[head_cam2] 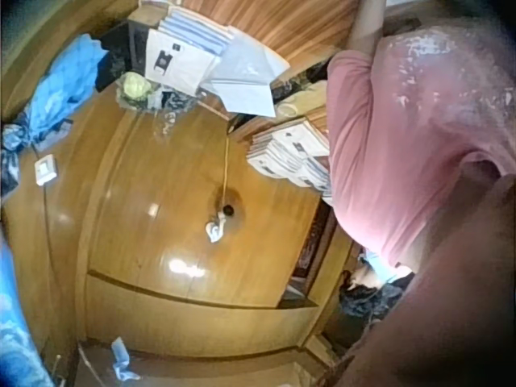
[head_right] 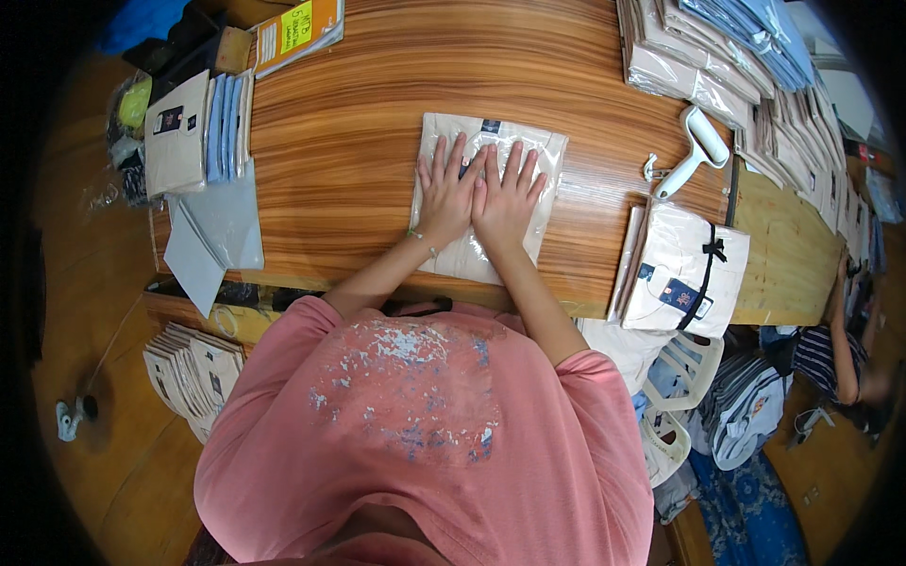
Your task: The person folds a shirt on a wooden table, applies a tag to it, and places it inside a clear plastic bag.
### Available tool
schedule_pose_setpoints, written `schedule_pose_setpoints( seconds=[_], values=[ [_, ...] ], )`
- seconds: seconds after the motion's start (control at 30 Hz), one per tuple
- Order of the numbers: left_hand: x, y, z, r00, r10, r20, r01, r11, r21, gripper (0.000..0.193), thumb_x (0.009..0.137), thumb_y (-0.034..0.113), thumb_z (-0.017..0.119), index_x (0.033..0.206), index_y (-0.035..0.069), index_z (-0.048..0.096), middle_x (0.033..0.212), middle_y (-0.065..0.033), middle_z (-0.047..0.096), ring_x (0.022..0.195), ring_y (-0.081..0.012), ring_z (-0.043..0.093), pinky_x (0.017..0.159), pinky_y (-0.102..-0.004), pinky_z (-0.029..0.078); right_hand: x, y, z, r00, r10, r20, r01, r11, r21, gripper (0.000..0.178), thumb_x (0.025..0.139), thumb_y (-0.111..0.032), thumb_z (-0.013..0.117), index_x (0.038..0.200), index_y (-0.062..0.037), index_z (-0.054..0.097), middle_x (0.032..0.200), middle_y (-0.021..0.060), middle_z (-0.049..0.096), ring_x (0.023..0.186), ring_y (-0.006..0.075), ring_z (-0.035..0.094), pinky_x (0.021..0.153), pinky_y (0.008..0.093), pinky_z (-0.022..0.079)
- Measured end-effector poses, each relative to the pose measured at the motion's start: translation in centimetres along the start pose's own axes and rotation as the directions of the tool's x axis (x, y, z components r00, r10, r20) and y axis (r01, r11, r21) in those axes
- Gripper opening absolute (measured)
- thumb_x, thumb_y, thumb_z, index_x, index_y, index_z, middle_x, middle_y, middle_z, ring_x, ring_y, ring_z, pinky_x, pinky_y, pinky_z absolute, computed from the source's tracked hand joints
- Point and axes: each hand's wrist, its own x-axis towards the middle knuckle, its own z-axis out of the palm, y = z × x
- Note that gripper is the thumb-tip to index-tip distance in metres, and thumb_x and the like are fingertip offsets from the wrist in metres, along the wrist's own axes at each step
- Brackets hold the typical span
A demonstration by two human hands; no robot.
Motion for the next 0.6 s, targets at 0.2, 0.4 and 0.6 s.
schedule_pose_setpoints(
  seconds=[0.2, 0.4, 0.6],
  values=[
    [-0.2, 0.0, 0.0, 1.0, -0.026, 0.001, 0.026, 1.0, -0.01, 0.047, 0.089, 0.031, 0.043, 0.134, 0.02, 0.041, 0.144, -0.015, 0.026, 0.134, -0.0387, 0.015, 0.103, -0.0614, 0.012, -0.2, 0.1, 0.1, 1.0, -0.001, 0.007, 0.002, 1.0, -0.007, 0.05, 0.088, -0.03, 0.04, 0.136, -0.0162, 0.04, 0.146, 0.0197, 0.022, 0.135, 0.0412, 0.014, 0.105, 0.0592, 0.008],
    [-0.5, -0.7, 0.6, 0.999, -0.021, -0.033, 0.022, 1.0, 0.01, 0.046, 0.09, 0.035, 0.041, 0.135, 0.023, 0.04, 0.145, -0.0138, 0.023, 0.135, -0.0378, 0.015, 0.105, -0.0604, 0.01, -0.2, -0.5, -0.2, 0.999, 0.031, 0.044, -0.03, 0.999, -0.02, 0.05, 0.091, -0.032, 0.036, 0.138, -0.0147, 0.037, 0.147, 0.0191, 0.019, 0.136, 0.0397, 0.01, 0.107, 0.0558, 0.004],
    [0.2, -0.6, 0.0, 1.0, -0.021, -0.014, 0.02, 1.0, -0.022, 0.045, 0.091, 0.034, 0.039, 0.134, 0.021, 0.04, 0.145, -0.0127, 0.023, 0.136, -0.0355, 0.014, 0.103, -0.0622, 0.012, 0.4, -0.2, -0.3, 0.998, 0.009, 0.062, -0.008, 1.0, -0.009, 0.049, 0.092, -0.032, 0.036, 0.138, -0.0134, 0.037, 0.147, 0.0208, 0.018, 0.136, 0.041, 0.011, 0.106, 0.0573, 0.006]
  ],
)
